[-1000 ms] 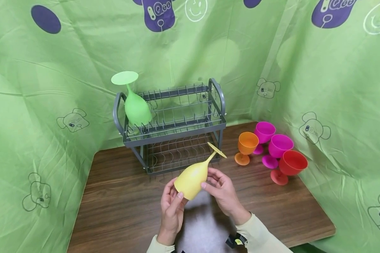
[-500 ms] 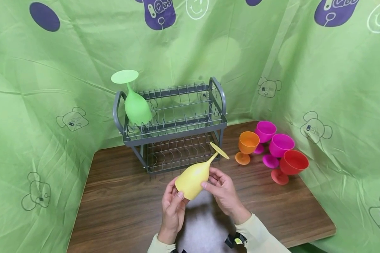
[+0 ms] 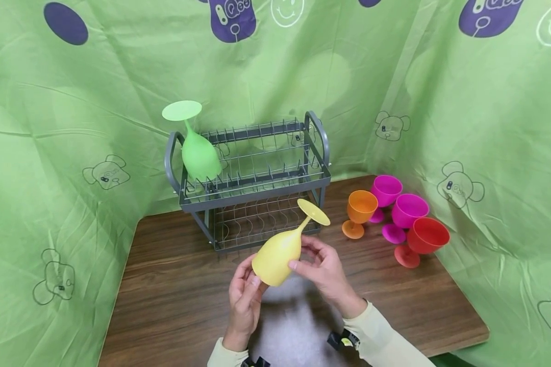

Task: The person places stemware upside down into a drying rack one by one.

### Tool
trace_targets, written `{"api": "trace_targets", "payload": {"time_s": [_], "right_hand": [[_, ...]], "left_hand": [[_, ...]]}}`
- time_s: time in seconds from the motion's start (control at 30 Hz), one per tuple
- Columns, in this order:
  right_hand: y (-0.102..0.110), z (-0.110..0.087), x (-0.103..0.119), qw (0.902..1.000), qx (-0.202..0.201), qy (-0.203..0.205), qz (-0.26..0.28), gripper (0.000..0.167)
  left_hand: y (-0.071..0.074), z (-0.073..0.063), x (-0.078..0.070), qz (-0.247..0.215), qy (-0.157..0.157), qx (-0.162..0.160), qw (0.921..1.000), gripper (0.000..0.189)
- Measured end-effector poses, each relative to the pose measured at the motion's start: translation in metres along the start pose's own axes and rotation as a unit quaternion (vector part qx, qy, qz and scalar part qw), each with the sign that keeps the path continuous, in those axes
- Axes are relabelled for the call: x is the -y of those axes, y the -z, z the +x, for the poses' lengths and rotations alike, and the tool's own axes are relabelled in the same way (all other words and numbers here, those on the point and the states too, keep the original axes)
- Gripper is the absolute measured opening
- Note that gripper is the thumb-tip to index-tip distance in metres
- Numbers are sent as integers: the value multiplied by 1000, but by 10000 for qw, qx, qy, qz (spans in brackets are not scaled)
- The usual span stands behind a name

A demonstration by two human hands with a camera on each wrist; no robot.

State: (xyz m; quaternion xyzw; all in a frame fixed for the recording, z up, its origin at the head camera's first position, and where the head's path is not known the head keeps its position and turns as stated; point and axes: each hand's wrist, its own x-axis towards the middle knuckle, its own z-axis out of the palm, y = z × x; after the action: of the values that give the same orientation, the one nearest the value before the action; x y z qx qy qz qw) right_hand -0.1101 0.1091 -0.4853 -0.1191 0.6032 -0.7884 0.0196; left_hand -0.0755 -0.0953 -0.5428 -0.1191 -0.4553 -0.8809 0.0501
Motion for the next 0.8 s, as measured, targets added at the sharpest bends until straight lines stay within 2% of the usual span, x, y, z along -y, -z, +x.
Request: {"api": "trace_targets", "payload": {"time_s": [0.07, 0.13, 0.23, 0.33, 0.43, 0.57, 0.8], "right_hand": [[1, 3, 5, 9998, 109, 159, -103, 58], [1, 7, 11, 9990, 229, 301, -225, 57], [2, 13, 21, 9972, 377, 476, -445, 57], [0, 22, 36, 9935, 471, 661, -799, 57], [-4, 33, 54, 9887, 596, 834, -1090, 58], [-12, 50, 76, 9821, 821, 1059, -1327, 59], [-25, 82, 115, 9694, 1097, 1298, -1773, 59]], "left_hand": [[6, 1, -1, 237, 4, -234, 9994, 48], [13, 4, -3, 637, 76, -631, 9959, 46], [25, 9, -7, 1260, 296, -1282, 9833, 43], [38, 16, -14, 1722, 435, -1728, 9688, 39], [52, 25, -22, 2004, 413, -1971, 9588, 36], [73, 39, -35, 2374, 346, -2143, 9468, 34], [101, 65, -57, 2673, -42, -2292, 9360, 35]]}}
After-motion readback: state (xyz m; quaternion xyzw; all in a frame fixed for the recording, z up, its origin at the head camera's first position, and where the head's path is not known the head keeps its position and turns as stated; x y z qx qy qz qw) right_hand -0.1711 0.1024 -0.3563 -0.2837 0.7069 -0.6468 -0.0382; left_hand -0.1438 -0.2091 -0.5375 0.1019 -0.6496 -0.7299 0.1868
